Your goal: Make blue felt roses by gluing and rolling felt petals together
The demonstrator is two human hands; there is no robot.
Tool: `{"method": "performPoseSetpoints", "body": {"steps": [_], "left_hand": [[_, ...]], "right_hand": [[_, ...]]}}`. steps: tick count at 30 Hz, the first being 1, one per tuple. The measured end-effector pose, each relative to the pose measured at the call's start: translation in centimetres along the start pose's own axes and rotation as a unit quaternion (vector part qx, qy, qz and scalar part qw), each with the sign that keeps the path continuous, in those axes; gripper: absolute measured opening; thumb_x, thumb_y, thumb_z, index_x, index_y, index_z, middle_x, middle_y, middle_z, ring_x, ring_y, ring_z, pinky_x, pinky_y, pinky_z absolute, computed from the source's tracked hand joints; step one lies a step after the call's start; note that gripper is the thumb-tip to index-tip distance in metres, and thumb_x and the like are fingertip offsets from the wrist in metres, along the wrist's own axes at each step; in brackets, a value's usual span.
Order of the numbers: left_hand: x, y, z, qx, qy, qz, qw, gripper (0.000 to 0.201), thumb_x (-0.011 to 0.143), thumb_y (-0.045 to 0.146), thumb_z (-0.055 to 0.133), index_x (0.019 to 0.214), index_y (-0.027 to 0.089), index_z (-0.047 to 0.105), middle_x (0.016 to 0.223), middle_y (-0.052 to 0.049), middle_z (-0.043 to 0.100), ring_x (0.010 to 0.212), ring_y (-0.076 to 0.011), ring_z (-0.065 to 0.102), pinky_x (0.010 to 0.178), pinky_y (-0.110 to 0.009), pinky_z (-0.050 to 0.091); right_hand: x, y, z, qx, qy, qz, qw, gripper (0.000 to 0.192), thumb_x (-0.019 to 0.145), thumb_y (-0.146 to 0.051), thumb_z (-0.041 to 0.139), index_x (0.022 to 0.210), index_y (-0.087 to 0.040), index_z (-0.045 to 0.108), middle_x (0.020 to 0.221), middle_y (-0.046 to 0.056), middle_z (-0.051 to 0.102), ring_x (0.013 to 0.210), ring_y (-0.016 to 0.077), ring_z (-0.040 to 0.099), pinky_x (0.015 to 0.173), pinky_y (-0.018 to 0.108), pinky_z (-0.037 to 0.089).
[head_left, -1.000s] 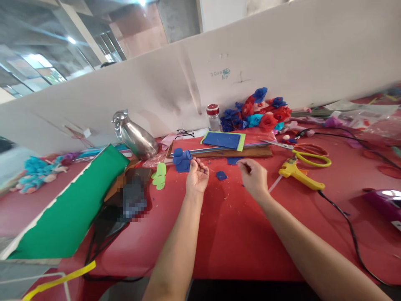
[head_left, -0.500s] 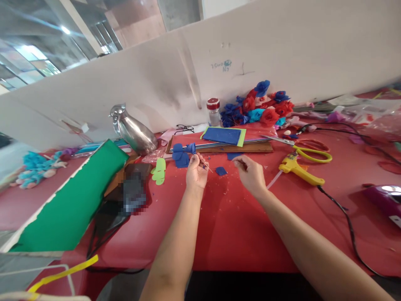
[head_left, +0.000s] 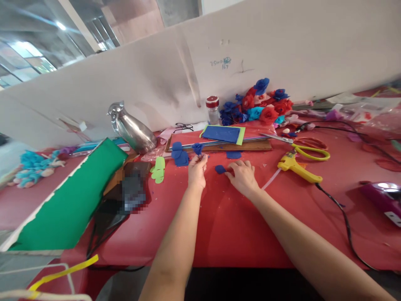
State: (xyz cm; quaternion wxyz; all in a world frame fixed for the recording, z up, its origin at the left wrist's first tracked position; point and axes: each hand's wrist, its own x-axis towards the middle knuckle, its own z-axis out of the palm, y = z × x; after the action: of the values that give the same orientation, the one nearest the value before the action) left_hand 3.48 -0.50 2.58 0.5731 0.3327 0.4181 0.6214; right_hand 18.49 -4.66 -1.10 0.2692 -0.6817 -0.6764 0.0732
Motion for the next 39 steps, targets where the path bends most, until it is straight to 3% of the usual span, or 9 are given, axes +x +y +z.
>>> {"method": "performPoseSetpoints", "body": {"steps": [5,13,18,21,24,28,30,34,39], "left_hand": [[0.0,-0.6,-0.2,0.096,0.000,-0.035,0.995,0.021,0.060,0.027,0.079,0.070,0.015,0.065,0.052,0.007,0.048,0.040,-0.0014,0.025,0.042,-0.020,0.016],[-0.4,-1.5,0.1,0.146,-0.009,-0.027,0.989,0.019,0.062,0.024,0.077,0.071,0.017,0.063,0.061,0.004,0.057,0.052,-0.0059,0.042,0.051,-0.018,0.031],[-0.8,-1.4,0.5,0.134,-0.027,-0.062,0.989,0.016,0.063,0.020,0.075,0.068,0.016,0.060,0.055,0.006,0.051,0.044,-0.0037,0.032,0.046,-0.019,0.022],[-0.8,-1.4,0.5,0.142,-0.026,-0.053,0.988,0.015,0.062,0.018,0.074,0.068,0.016,0.060,0.056,0.006,0.053,0.047,-0.0043,0.037,0.049,-0.018,0.026],[-0.7,-1.5,0.4,0.144,-0.024,-0.031,0.989,0.016,0.061,0.016,0.074,0.068,0.016,0.060,0.061,0.004,0.057,0.053,-0.0056,0.044,0.054,-0.018,0.033],[-0.5,-1.4,0.4,0.129,-0.006,-0.017,0.992,0.022,0.061,0.016,0.076,0.077,0.018,0.061,0.064,0.004,0.059,0.055,-0.0068,0.048,0.055,-0.019,0.034],[-0.5,-1.4,0.5,0.113,-0.010,-0.021,0.993,0.026,0.060,0.019,0.078,0.080,0.018,0.063,0.065,0.004,0.060,0.055,-0.0069,0.049,0.054,-0.019,0.034],[-1.1,-1.2,1.0,0.090,-0.071,-0.069,0.991,0.030,0.059,0.034,0.082,0.077,0.015,0.066,0.054,0.006,0.050,0.046,-0.0043,0.038,0.048,-0.020,0.026],[-1.8,-0.8,1.3,0.097,-0.101,-0.071,0.988,0.034,0.055,0.038,0.083,0.072,0.014,0.066,0.046,0.009,0.039,0.039,-0.0016,0.022,0.044,-0.023,0.011]], "right_hand": [[-0.2,-0.5,-0.2,0.012,-0.014,-0.007,1.000,0.015,0.082,-0.014,0.051,0.078,-0.020,0.064,0.088,0.011,0.067,0.090,0.0274,0.048,0.071,0.036,0.032],[0.7,0.3,-1.6,0.182,0.103,-0.026,0.978,0.013,0.081,-0.015,0.042,0.078,-0.022,0.053,0.075,0.005,0.062,0.074,0.0208,0.050,0.070,0.032,0.037],[0.9,0.8,-2.1,0.112,0.138,-0.012,0.984,0.022,0.081,-0.014,0.044,0.089,-0.022,0.063,0.092,0.009,0.065,0.089,0.0259,0.051,0.078,0.038,0.038],[0.5,-0.3,-1.2,0.025,0.080,-0.029,0.996,0.024,0.081,-0.022,0.054,0.101,-0.022,0.068,0.113,0.014,0.062,0.103,0.0333,0.046,0.080,0.044,0.036],[0.2,-1.6,-0.4,-0.009,-0.018,-0.067,0.998,0.016,0.082,-0.024,0.056,0.089,-0.021,0.071,0.101,0.014,0.066,0.101,0.0338,0.047,0.080,0.045,0.035],[0.4,-1.6,-0.6,0.068,0.003,-0.034,0.997,0.018,0.083,-0.019,0.052,0.075,-0.021,0.068,0.084,0.011,0.069,0.091,0.0284,0.052,0.077,0.041,0.036],[0.7,-1.2,-1.0,0.197,0.026,0.027,0.980,0.018,0.083,-0.028,0.052,0.076,-0.021,0.067,0.078,0.008,0.068,0.079,0.0230,0.054,0.070,0.035,0.038],[0.9,-0.9,-1.7,0.452,-0.016,0.096,0.887,0.035,0.077,-0.053,0.055,0.075,-0.019,0.064,0.065,0.001,0.062,0.058,0.0139,0.049,0.057,0.027,0.038],[0.8,-1.3,-1.6,0.523,-0.061,0.130,0.840,0.044,0.064,-0.063,0.062,0.069,-0.019,0.060,0.061,-0.001,0.056,0.054,0.0108,0.044,0.054,0.025,0.036]]}}
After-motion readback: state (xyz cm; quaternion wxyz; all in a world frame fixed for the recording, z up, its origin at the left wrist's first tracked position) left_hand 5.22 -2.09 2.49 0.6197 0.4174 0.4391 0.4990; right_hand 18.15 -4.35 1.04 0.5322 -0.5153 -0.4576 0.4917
